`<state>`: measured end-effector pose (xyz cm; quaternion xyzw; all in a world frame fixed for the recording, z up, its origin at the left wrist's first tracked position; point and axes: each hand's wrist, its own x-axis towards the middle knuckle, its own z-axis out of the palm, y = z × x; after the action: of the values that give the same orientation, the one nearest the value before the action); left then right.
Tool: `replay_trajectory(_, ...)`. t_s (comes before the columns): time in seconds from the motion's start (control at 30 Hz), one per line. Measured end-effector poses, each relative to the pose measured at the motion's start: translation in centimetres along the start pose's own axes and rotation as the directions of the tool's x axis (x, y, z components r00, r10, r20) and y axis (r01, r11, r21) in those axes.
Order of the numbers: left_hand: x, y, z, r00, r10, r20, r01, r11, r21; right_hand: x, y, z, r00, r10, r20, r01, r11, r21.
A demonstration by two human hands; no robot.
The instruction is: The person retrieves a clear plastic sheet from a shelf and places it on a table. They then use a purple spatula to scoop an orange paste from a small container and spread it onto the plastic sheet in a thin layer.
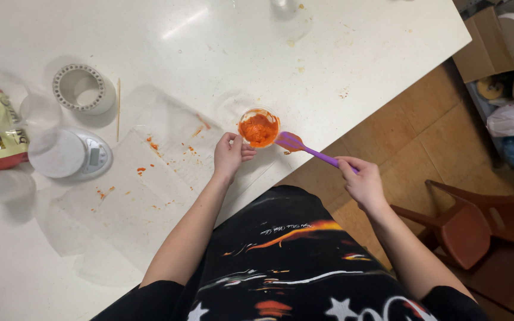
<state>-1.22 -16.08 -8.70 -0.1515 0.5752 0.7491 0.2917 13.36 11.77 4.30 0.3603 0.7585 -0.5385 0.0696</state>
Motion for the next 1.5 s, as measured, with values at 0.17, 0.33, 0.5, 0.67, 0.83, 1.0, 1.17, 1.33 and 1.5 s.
replay_trajectory(0.17,-0.6,0.7,-0.5,0.998,-0.055,-0.025,0.056,0.997,0.054,-0.1,-0.4,-2.3,1.000,-0.009,0.023,0.004,0.974,0.227)
replay_trajectory(0.33,-3.9,0.2,-3.5,0.995,-0.017,-0.103,0.026,0.996,0.090,1.3,-1.3,-0.8,0.973,-0.092,0.213,-0.023,0.876,0.481)
replay_trajectory(0.5,-8.6,-1.0,-8.2,0.912,0.271,-0.309,-0.145,0.915,0.375,2.0,-1.4,4.8,0.851,-0.076,0.519,-0.006,0.988,0.155)
replay_trajectory(0.67,-11.6,-0.6,-12.6,0.736,0.600,-0.313,-0.196,0.632,0.750,2.5,-0.4,10.2,0.833,-0.049,0.551,0.091,0.995,-0.049)
replay_trajectory(0.83,-11.2,2.1,-15.3,0.686,0.703,-0.188,-0.295,0.505,0.811,2.6,0.7,17.1,0.828,-0.322,0.460,0.366,0.930,-0.007)
replay_trajectory(1.0,-8.6,6.7,-17.0,0.708,0.703,0.068,-0.384,0.302,0.873,1.2,-0.2,20.7,0.864,-0.416,0.283,0.479,0.853,-0.208)
replay_trajectory(1.17,-2.6,12.0,-16.2,0.750,0.454,0.481,-0.503,-0.080,0.861,0.1,-1.2,22.1,0.875,-0.456,0.164,0.484,0.840,-0.245)
replay_trajectory(1.33,4.4,15.7,-12.9,0.830,0.209,0.517,-0.493,-0.158,0.855,0.5,-1.2,23.0,0.905,-0.418,0.079,0.423,0.861,-0.282)
replay_trajectory(1.5,8.4,16.1,-11.5,0.843,-0.060,0.534,-0.521,-0.337,0.784,0.3,0.9,24.2,0.859,-0.511,-0.025,0.465,0.800,-0.379)
